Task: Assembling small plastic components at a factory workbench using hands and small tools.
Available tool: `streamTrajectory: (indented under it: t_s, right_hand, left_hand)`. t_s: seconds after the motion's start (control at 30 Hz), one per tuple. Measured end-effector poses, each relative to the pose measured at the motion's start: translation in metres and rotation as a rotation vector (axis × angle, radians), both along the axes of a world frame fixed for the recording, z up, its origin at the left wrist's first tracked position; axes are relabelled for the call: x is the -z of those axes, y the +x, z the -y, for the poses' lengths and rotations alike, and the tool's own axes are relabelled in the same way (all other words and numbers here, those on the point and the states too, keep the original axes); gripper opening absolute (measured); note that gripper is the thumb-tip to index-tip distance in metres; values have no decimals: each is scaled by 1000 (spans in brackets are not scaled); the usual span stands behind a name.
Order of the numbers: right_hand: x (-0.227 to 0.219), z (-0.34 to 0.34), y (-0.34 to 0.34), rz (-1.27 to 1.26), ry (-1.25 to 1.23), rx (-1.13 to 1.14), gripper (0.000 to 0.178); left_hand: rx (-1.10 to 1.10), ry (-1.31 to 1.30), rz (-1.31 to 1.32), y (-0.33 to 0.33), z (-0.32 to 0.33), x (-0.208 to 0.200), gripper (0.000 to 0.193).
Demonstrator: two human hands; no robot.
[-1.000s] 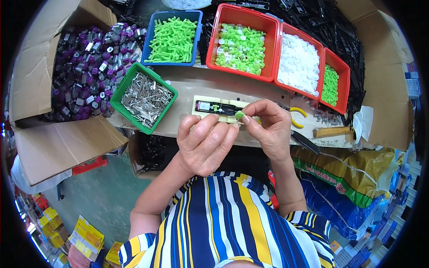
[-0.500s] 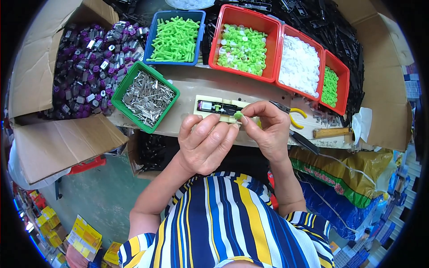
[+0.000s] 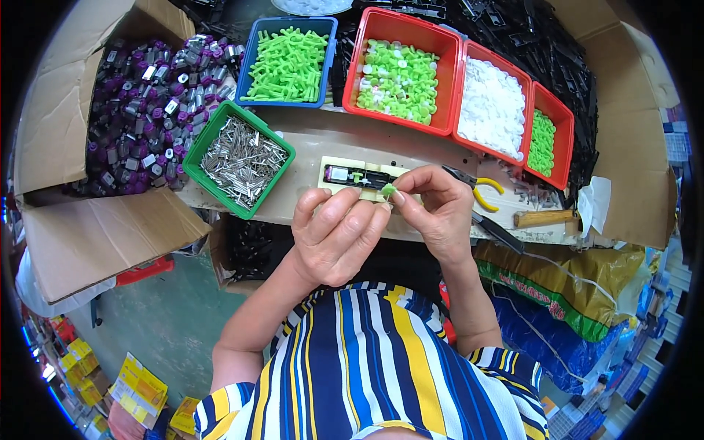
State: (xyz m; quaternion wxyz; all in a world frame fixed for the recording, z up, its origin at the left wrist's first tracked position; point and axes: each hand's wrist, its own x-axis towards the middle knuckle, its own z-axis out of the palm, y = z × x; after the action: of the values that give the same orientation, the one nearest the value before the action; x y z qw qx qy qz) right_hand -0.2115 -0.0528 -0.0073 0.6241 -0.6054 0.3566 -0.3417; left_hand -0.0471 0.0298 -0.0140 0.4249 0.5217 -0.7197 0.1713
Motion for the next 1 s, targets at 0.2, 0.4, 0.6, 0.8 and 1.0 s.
streamTrajectory:
  t_s: [0.2, 0.4, 0.6, 0.8, 1.0]
  right_hand:
    - [-6, -4, -1, -128, -235, 13, 12]
    - [-5, 5, -2, -150, -633, -67, 14]
    - [-6, 6, 0, -152, -700, -125, 16]
    - [-3, 7, 2, -158, -747, -175, 19]
    - [-1, 6, 2, -248, -771, -153, 20]
  left_hand:
    - [2, -41, 35, 0, 5, 4, 31]
    - [71, 108, -263, 3, 7, 6, 29]
    - [125, 355, -535, 12, 6, 0, 39]
    - [233, 441, -551, 21, 10, 6, 37]
    - [209, 448, -504, 21, 13, 9, 32]
